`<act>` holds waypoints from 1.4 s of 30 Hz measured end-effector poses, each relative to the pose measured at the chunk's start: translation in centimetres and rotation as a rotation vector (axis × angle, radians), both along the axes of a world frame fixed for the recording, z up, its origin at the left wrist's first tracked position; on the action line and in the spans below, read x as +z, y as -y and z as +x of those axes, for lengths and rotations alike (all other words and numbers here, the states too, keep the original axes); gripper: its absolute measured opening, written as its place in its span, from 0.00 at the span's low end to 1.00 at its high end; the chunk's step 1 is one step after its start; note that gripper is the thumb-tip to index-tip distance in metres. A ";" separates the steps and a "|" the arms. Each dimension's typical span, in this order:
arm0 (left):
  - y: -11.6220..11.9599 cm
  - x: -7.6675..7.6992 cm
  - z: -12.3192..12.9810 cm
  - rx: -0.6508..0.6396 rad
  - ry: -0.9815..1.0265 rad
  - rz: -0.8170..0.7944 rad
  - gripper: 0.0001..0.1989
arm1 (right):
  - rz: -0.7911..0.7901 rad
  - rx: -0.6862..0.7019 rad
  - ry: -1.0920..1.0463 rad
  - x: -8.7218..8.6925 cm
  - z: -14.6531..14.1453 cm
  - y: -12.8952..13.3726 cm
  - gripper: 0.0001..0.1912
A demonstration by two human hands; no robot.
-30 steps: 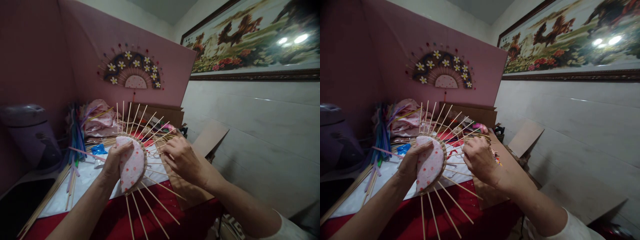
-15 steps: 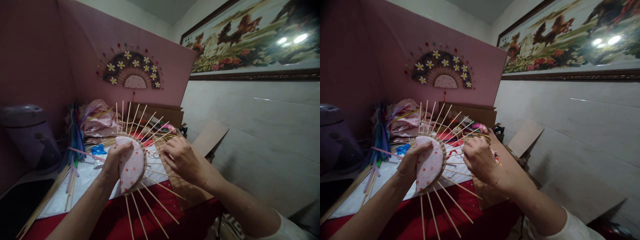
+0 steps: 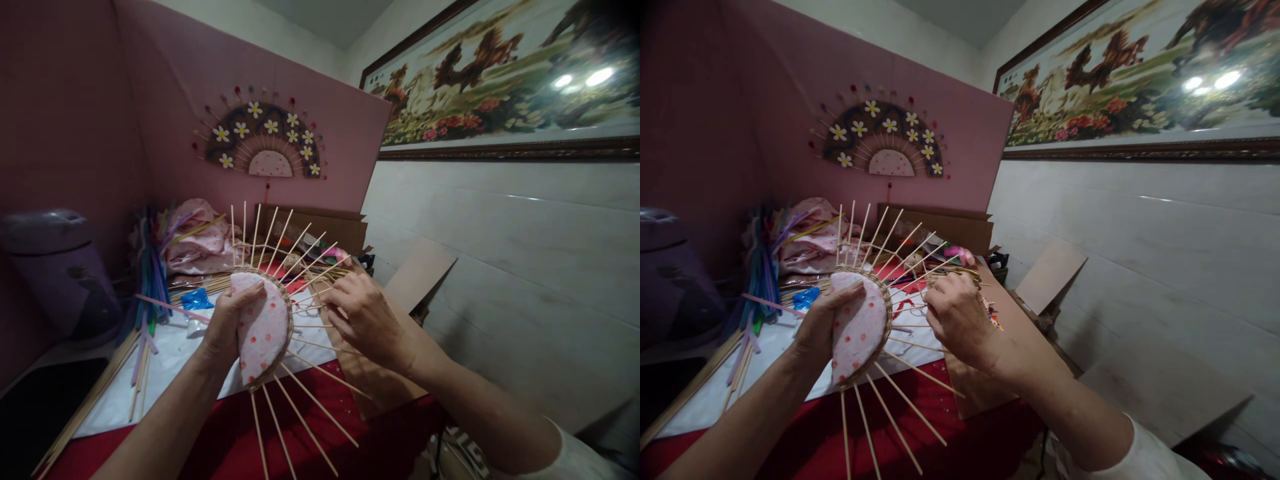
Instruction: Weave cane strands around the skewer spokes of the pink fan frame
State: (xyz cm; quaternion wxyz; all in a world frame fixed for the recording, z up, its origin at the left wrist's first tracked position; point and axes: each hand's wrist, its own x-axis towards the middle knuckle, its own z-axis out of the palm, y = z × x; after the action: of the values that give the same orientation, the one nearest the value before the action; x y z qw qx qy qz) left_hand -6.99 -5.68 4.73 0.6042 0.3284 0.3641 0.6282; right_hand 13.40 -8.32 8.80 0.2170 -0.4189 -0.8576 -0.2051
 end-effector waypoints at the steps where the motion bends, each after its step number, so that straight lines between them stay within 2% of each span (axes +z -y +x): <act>1: 0.0 0.0 0.0 0.002 -0.001 -0.004 0.10 | 0.002 0.000 -0.006 0.0 0.0 0.0 0.06; 16: -0.2 0.0 -0.1 0.014 0.015 0.005 0.10 | 0.001 0.024 -0.098 -0.2 0.6 0.1 0.08; 19: -0.2 0.1 -0.1 0.011 0.059 -0.004 0.09 | 0.026 0.076 -0.282 0.1 1.2 0.5 0.08; 23: 0.0 0.3 -0.3 0.018 0.108 -0.040 0.07 | 0.020 0.039 -0.805 0.0 3.1 -0.3 0.08; 25: -0.1 0.4 -0.5 0.028 0.137 -0.075 0.06 | -0.044 0.033 -1.051 -0.4 4.3 -1.2 0.08; 27: -0.2 0.4 -0.6 0.011 0.189 -0.098 0.05 | -0.223 0.118 -1.120 -1.2 5.2 -2.3 0.09; 30: -0.3 0.5 -0.9 -0.024 0.269 -0.107 0.03 | -0.530 0.285 -1.000 -2.3 5.4 -3.2 0.19; 34: -0.4 0.6 -0.9 -0.052 0.338 -0.137 0.02 | -0.612 0.449 -0.817 -3.5 3.9 -3.2 0.27; 37: -0.3 0.6 -1.0 -0.056 0.358 -0.147 0.02 | -0.739 0.520 -0.793 -4.1 2.5 -2.8 0.25; 40: -0.3 0.5 -1.0 -0.061 0.368 -0.125 0.02 | -0.849 0.456 -0.876 -4.2 1.8 -2.1 0.17; 42: -0.3 0.5 -1.1 -0.063 0.377 -0.108 0.03 | -0.840 0.409 -0.948 -4.0 1.8 -1.7 0.14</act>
State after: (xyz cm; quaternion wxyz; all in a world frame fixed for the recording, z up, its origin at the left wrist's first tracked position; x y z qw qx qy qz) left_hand -8.08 -5.35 5.24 0.6976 0.1832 0.2670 0.6392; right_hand 15.23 -6.66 4.76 0.4235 -0.3416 -0.7384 0.3984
